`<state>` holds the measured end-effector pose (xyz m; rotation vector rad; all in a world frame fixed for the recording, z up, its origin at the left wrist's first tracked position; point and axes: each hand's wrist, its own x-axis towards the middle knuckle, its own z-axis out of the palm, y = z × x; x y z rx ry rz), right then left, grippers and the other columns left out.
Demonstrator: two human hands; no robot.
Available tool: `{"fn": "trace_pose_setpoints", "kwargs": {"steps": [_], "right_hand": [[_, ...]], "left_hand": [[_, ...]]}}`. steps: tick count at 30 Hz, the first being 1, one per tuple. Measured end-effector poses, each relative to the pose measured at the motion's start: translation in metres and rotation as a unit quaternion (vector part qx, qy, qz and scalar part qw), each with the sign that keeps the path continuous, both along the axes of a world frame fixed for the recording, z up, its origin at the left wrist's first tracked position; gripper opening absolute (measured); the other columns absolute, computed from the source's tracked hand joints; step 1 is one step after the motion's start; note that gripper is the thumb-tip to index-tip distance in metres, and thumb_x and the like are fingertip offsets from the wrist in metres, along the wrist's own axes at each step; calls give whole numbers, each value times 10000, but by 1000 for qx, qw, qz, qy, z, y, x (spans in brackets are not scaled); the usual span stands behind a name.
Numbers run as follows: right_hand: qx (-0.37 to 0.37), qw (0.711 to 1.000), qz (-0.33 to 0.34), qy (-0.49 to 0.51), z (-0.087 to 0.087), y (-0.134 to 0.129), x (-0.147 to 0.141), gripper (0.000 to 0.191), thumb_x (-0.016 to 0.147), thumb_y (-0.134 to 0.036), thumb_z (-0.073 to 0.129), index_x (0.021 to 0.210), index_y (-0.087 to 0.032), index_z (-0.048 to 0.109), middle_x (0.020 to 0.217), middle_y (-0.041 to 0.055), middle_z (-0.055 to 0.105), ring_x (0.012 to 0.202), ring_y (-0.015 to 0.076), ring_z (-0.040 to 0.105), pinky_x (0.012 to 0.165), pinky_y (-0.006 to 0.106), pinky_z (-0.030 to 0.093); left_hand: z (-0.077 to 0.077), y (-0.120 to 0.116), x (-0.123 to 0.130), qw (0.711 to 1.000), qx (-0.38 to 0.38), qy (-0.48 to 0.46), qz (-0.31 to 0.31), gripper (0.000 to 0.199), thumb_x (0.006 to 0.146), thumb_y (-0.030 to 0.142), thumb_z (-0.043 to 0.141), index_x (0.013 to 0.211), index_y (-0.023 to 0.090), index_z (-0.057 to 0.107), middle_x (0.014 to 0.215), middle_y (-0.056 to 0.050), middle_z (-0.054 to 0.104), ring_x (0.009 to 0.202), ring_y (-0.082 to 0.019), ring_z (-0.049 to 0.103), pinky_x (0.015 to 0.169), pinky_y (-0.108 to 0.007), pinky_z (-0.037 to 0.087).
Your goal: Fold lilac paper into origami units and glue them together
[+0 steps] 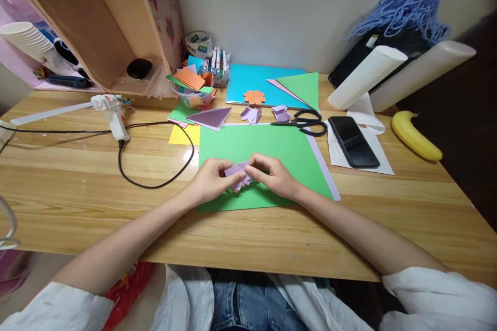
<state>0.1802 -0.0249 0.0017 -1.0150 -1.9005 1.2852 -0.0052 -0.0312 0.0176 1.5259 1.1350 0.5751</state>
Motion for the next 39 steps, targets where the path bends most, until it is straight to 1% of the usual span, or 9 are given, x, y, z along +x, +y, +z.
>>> {"fn": "trace_pose_setpoints", "kwargs": {"steps": [3,7,14,19,23,27,30,34,39], "right_hand": [[-23,1000,6,19,-1,2,1,239,830,-362,525,698,-165,487,623,-27,506,553,84,452,531,204,363],[-54,998,11,28,-3,3,0,232,812,-364,550,711,-161,500,681,3,592,579,91,482,547,210,384],[-57,998,13,8,-3,4,0,244,791,-378,574,701,-152,560,682,16,621,597,105,503,565,223,389],[-83,995,33,34,1,5,2,310,851,-385,480,688,-143,587,655,23,628,551,96,474,548,221,389],[-73,996,33,34,2,5,2,294,862,-357,466,706,-142,593,684,22,626,556,91,474,556,218,394],[-72,997,28,18,-1,4,1,205,822,-331,530,751,-145,578,719,24,630,576,92,492,554,214,397],[-66,998,15,18,-4,3,0,169,811,-299,536,750,-144,565,719,28,631,595,97,509,562,215,402],[-38,999,-6,12,-6,2,-1,143,799,-261,528,717,-147,552,683,10,591,601,98,507,557,213,395],[-15,1000,-16,-6,-7,1,-1,137,777,-240,525,688,-144,567,643,-1,569,590,101,501,556,217,395]], "left_hand": [[0,1,0,1000,10,10,27,314,732,417,594,654,116,633,589,-21,638,533,-122,551,468,-189,354],[0,5,-2,998,-15,-29,60,280,706,374,626,783,106,644,753,-50,673,668,-155,596,569,-214,418],[-8,7,-4,999,-10,-28,43,272,693,353,636,791,100,648,728,-46,665,643,-156,593,556,-224,427],[-5,7,-5,998,-36,-52,29,254,682,337,644,773,99,645,734,-45,667,651,-152,595,571,-224,434],[-1,10,-5,998,-33,-33,34,253,681,336,640,765,97,646,702,-29,653,623,-140,578,554,-216,416],[-2,11,-5,999,3,-1,52,239,701,331,622,762,100,630,684,-18,631,610,-132,560,531,-207,397],[-6,8,-2,998,12,-29,49,240,720,347,615,778,115,606,706,-20,634,637,-141,579,559,-217,427],[-10,4,3,995,-17,-96,31,266,707,353,649,838,136,573,756,-26,647,678,-157,616,616,-247,476],[-7,4,5,992,-52,-109,28,277,680,341,679,815,128,566,727,-22,642,593,-128,611,575,-230,471]]}}
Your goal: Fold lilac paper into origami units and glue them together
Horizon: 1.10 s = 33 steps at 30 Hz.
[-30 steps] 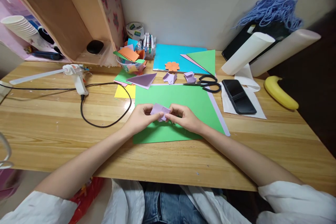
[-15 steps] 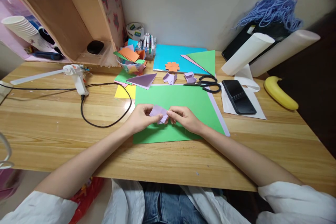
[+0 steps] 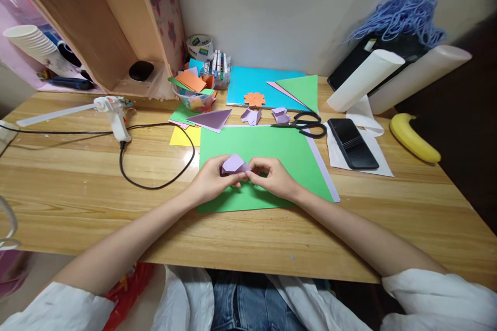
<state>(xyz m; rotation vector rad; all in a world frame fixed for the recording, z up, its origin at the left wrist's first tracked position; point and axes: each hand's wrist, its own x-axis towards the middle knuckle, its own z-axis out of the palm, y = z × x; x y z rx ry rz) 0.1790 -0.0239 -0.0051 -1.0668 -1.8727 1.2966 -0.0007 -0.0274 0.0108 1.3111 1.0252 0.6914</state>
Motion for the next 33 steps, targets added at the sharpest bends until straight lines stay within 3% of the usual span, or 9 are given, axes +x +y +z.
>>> {"fn": "trace_pose_setpoints", "kwargs": {"steps": [9,17,22,26,29,33], "right_hand": [[-53,998,-4,25,1,1,1,203,806,-239,458,686,-138,587,588,-10,553,503,80,472,506,205,393],[-34,999,-3,23,-1,1,1,123,768,-260,554,711,-152,541,634,-11,526,556,88,469,526,213,391],[-65,997,-2,51,-3,2,1,159,797,-273,525,698,-149,543,589,-18,528,501,76,456,496,208,384],[-91,992,-9,86,0,4,3,243,839,-333,463,721,-142,557,571,-7,547,491,86,488,493,216,406],[-111,986,-17,120,1,6,2,264,844,-398,454,805,-152,542,580,-15,547,506,96,513,502,223,430],[-122,988,-21,90,1,6,0,278,737,-419,615,783,-159,527,629,-27,531,517,84,489,489,210,412]], "left_hand": [[5,3,-3,1000,-9,-18,-1,297,666,311,695,835,116,546,760,-32,642,601,-114,600,576,-234,493],[0,4,-3,999,-27,-40,21,390,614,276,737,895,135,507,809,-28,641,650,-129,630,613,-249,515],[3,4,-3,999,-12,-38,19,345,638,242,712,893,130,509,803,-44,657,703,-148,638,649,-260,507],[8,6,-4,1000,-27,2,14,304,633,206,693,874,104,537,783,-59,653,636,-138,616,615,-258,493],[8,5,-5,999,-36,27,-8,277,625,178,676,860,104,551,730,-27,624,565,-114,581,563,-237,468],[7,2,-6,997,-20,44,-51,284,626,187,665,880,114,563,685,5,578,559,-106,541,516,-211,429]]}}
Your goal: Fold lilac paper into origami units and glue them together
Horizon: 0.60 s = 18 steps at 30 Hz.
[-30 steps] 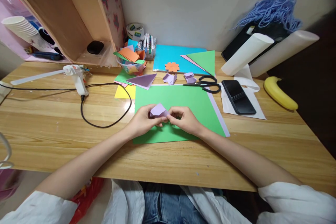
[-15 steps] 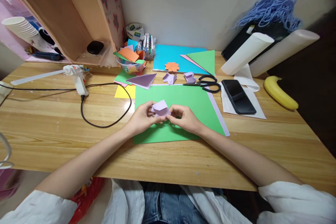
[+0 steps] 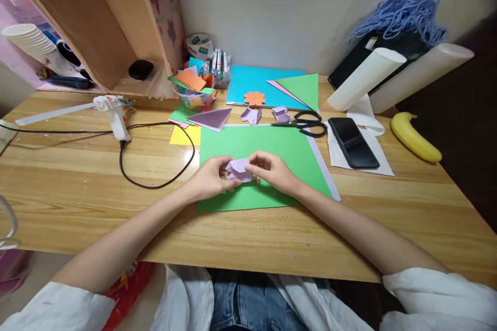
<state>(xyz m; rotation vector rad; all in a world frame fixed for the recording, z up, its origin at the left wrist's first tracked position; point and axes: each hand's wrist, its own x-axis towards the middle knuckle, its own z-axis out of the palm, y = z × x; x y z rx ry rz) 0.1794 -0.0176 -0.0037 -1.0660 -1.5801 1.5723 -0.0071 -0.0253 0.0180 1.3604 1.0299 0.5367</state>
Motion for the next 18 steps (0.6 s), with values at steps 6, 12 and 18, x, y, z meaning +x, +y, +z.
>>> {"fn": "trace_pose_setpoints", "kwargs": {"steps": [6,12,18], "right_hand": [[-11,1000,17,-5,0,3,2,286,706,-406,651,724,-157,513,583,-38,509,492,78,464,475,207,384],[-14,999,28,-13,1,4,3,279,706,-399,652,694,-152,522,595,-25,540,501,80,480,478,205,389],[-22,999,42,-5,2,4,3,267,759,-395,597,700,-139,547,661,9,589,514,77,491,477,201,397]], "left_hand": [[-1,1,-2,999,43,17,-5,233,689,265,622,866,114,606,688,-4,581,591,-108,522,517,-199,382],[-6,8,-7,997,52,-4,57,290,704,397,624,798,123,631,780,-47,647,693,-149,581,632,-238,443],[-6,8,-7,995,64,4,71,261,721,382,618,760,125,619,722,-29,632,643,-129,564,593,-219,429]]}}
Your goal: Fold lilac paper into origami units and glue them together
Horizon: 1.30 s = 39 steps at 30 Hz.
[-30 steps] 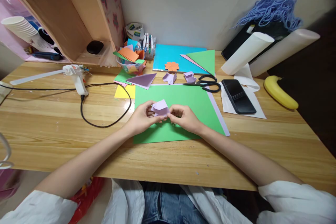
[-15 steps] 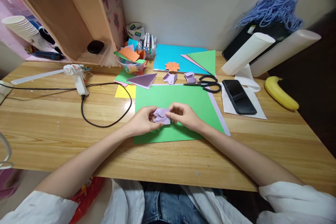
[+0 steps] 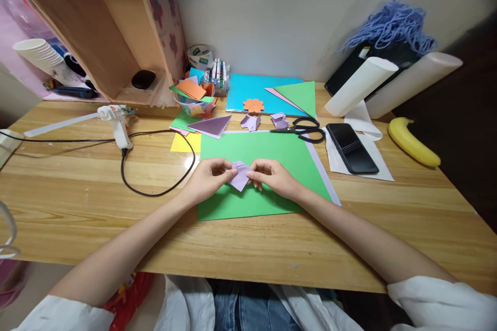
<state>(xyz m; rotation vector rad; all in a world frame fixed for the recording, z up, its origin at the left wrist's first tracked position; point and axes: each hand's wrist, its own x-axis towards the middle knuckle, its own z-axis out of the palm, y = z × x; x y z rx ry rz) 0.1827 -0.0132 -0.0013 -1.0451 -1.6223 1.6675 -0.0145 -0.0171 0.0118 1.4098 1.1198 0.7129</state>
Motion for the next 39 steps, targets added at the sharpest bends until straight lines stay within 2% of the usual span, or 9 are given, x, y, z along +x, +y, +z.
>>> {"fn": "trace_pose_setpoints", "kwargs": {"steps": [6,10,15,19,22,27,30,34,39], "right_hand": [[14,1000,-12,-6,2,-4,-4,274,759,-409,594,702,-145,547,640,-3,571,515,77,489,480,203,415],[16,992,-123,25,-3,6,0,294,770,-438,566,724,-151,520,622,1,577,461,73,482,421,197,407],[-2,954,-285,90,-12,29,16,338,773,-390,537,1006,-151,479,843,66,616,559,103,530,450,234,465],[55,940,-331,67,-16,28,19,426,799,-333,494,1178,-194,359,757,-14,521,498,89,485,373,199,397],[121,943,-307,41,-14,19,15,328,838,-310,464,1144,-237,373,743,-32,457,486,76,439,360,178,339],[226,944,-229,-77,-6,7,10,176,873,-272,427,1028,-218,488,867,37,500,719,131,511,556,232,443],[294,934,-169,-112,-5,2,8,349,856,-247,473,1199,-256,404,951,48,515,743,130,516,632,251,464],[392,905,-70,-150,-9,-2,7,637,772,-288,620,1322,-296,297,838,1,524,572,98,446,559,233,439],[468,860,-114,-166,-6,-2,10,231,839,-168,509,1020,-249,629,709,2,504,580,96,482,538,207,409]], "left_hand": [[1,-4,2,998,43,40,-12,252,768,384,564,741,136,599,707,-19,626,644,-136,567,603,-230,440],[4,5,-6,982,158,99,15,274,847,376,448,932,161,595,917,-63,621,866,-183,569,763,-290,455],[1,35,-30,881,370,274,108,242,831,291,476,1042,204,558,1196,-99,471,1148,-248,416,973,-424,340],[-10,54,-44,840,405,350,93,309,823,265,484,1119,195,538,1325,-105,389,1221,-282,325,1006,-477,293],[-12,56,-43,843,409,342,73,360,835,230,448,1190,177,481,1291,-103,447,1214,-260,344,1016,-462,299],[4,36,-32,856,433,262,107,420,838,157,408,1255,208,410,1259,-93,450,1199,-228,383,1039,-449,273],[12,17,-22,886,407,189,119,389,852,159,411,1236,215,434,1220,-93,446,1172,-207,406,1001,-386,337],[15,-5,-7,932,335,119,65,396,857,188,437,1250,236,435,1235,-91,409,1170,-203,395,987,-367,345],[12,-13,2,978,199,29,57,366,845,226,483,1209,259,497,1235,-69,413,1200,-206,370,997,-343,329]]}}
